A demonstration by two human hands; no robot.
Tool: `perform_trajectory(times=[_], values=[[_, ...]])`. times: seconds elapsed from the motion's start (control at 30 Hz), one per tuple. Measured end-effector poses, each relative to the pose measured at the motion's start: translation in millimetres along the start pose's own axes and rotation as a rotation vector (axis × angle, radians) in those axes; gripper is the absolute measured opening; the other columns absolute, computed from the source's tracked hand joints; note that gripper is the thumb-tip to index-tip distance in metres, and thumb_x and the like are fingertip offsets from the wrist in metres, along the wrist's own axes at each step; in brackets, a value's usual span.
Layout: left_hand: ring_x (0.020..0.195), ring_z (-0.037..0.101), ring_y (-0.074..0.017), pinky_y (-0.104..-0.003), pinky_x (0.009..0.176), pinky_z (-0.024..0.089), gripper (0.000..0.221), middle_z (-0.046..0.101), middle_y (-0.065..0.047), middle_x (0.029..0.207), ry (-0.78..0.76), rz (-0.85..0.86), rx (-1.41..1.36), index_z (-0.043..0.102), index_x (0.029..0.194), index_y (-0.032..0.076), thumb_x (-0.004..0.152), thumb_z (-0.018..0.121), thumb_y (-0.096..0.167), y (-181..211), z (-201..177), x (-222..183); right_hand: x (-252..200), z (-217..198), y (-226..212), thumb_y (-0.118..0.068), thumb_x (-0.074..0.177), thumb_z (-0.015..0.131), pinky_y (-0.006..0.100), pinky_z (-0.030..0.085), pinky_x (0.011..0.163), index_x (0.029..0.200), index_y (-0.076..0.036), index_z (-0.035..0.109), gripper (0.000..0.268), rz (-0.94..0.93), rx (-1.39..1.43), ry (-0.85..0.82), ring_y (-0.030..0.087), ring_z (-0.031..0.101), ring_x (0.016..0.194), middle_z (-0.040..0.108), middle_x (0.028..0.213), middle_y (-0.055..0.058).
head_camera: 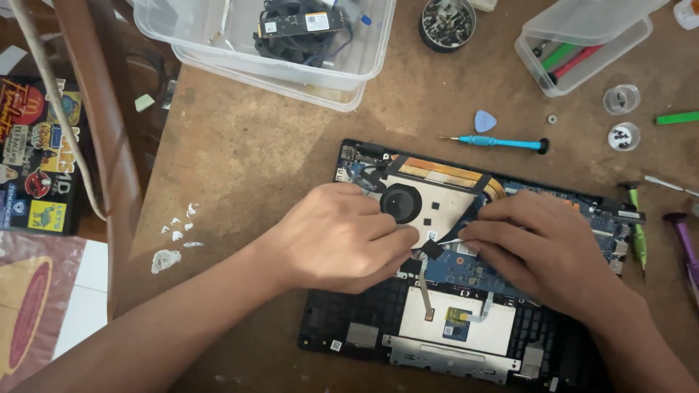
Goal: Repairing a laptop by connecting internal ribbon cables and using a screwdriver to secure components on the motherboard.
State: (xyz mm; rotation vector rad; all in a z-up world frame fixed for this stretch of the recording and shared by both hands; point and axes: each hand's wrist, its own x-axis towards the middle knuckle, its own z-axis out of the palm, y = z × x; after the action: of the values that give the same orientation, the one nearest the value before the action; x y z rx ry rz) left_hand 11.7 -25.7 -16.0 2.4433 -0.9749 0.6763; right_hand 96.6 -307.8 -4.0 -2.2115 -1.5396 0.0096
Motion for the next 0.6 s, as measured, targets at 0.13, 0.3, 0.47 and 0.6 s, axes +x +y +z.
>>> perform_trajectory(times=[0.13, 0.3, 0.47, 0.6], values=[[0.053, 0.049, -0.0209, -0.033, 0.054, 0.039, 0.025, 0.045, 0.004, 0.059, 0.003, -0.001, 0.015, 0.06, 0.079, 0.017, 0.101, 0.069, 0.021, 0.4, -1.4, 0.4, 0.4, 0.7, -1.1, -0.02, 0.095, 0.071, 0.039, 0.048, 0.07, 0.102, -0.014, 0.072, 0.009, 0.015, -0.017, 0.008, 0.025, 0.063, 0.08, 0.068, 0.103, 0.003], [0.053, 0.049, -0.0213, -0.034, 0.053, 0.039, 0.023, 0.046, 0.004, 0.059, -0.007, -0.004, 0.004, 0.061, 0.08, 0.017, 0.101, 0.07, 0.022, 0.1, -0.2, -0.3, 0.4, 0.7, -0.8, -0.019, 0.097, 0.069, 0.039, 0.048, 0.072, 0.103, -0.014, 0.072, 0.009, 0.02, -0.009, 0.004, 0.025, 0.064, 0.082, 0.068, 0.103, 0.002], [0.051, 0.048, -0.02, -0.033, 0.051, 0.038, 0.021, 0.045, 0.005, 0.058, -0.001, 0.002, 0.0, 0.062, 0.081, 0.017, 0.101, 0.07, 0.019, 0.4, -0.9, 1.3, 1.2, -2.8, 0.2, -0.018, 0.095, 0.07, 0.039, 0.051, 0.071, 0.104, -0.015, 0.073, 0.01, 0.014, 0.007, -0.004, 0.025, 0.066, 0.083, 0.068, 0.103, 0.003], [0.052, 0.048, -0.0207, -0.033, 0.053, 0.038, 0.022, 0.045, 0.004, 0.059, 0.011, 0.004, 0.0, 0.062, 0.08, 0.017, 0.101, 0.068, 0.019, 0.0, -1.5, 1.6, 1.8, -5.4, 0.7, -0.017, 0.093, 0.073, 0.039, 0.053, 0.071, 0.103, -0.013, 0.073, 0.011, 0.022, 0.023, -0.019, 0.024, 0.067, 0.081, 0.069, 0.101, 0.004]])
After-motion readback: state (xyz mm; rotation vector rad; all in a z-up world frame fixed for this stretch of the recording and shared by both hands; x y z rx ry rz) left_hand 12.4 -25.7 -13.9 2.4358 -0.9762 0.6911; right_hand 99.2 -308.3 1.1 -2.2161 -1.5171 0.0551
